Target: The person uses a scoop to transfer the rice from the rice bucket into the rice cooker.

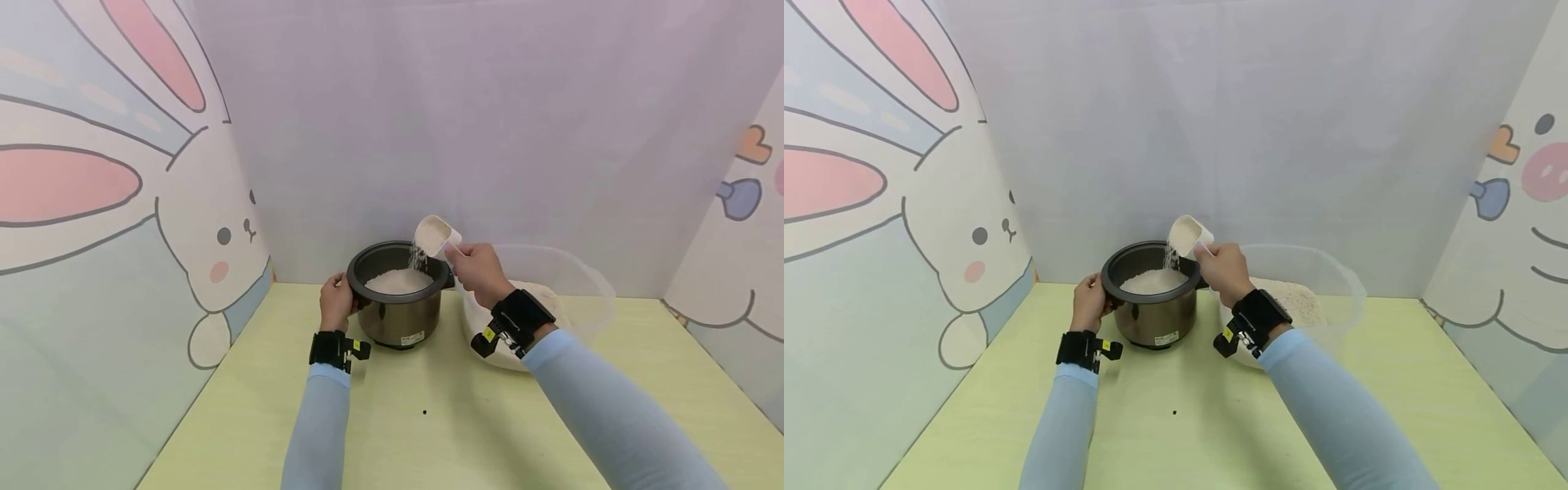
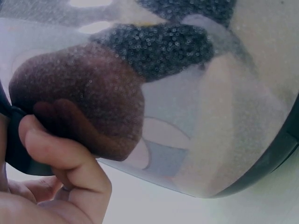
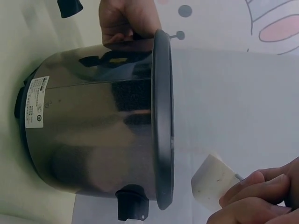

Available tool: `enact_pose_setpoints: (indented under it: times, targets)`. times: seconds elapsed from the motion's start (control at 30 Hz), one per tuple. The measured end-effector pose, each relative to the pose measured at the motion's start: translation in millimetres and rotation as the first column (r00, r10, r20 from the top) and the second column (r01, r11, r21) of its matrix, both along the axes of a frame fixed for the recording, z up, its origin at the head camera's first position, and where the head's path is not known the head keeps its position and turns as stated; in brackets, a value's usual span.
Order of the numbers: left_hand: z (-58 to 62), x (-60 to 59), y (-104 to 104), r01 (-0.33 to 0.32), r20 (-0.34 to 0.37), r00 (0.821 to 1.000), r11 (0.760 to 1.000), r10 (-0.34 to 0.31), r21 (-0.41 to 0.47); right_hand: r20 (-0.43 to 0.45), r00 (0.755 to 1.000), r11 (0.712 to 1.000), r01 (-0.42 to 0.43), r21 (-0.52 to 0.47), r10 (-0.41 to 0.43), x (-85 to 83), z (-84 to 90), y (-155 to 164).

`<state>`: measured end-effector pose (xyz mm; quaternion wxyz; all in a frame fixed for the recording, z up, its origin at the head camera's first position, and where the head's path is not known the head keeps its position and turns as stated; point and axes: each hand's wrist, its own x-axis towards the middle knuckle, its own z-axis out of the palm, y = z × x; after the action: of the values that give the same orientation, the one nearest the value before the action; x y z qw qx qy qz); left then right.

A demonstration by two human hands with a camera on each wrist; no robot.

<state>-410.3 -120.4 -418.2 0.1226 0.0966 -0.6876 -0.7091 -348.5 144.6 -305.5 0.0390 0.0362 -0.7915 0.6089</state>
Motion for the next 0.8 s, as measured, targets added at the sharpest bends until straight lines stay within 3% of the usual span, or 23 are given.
enact_pose_setpoints:
  times: [0.43, 0.8]
  targets:
    - [0.0, -0.3, -0.3, -0.004, -0.003, 1.0, 1.0, 0.004, -0.004, -0.099, 0.995, 0.991, 0.034, 0.131, -0.021, 0.2, -11.3, -17.4]
    - [-0.5, 0.2, -1.2, 0.0, -0.003, 1.0, 1.0, 0.0, 0.005, -0.183, 0.983, 0.953, 0.053, 0.299, 0.003, -3.0, -25.5, -20.5]
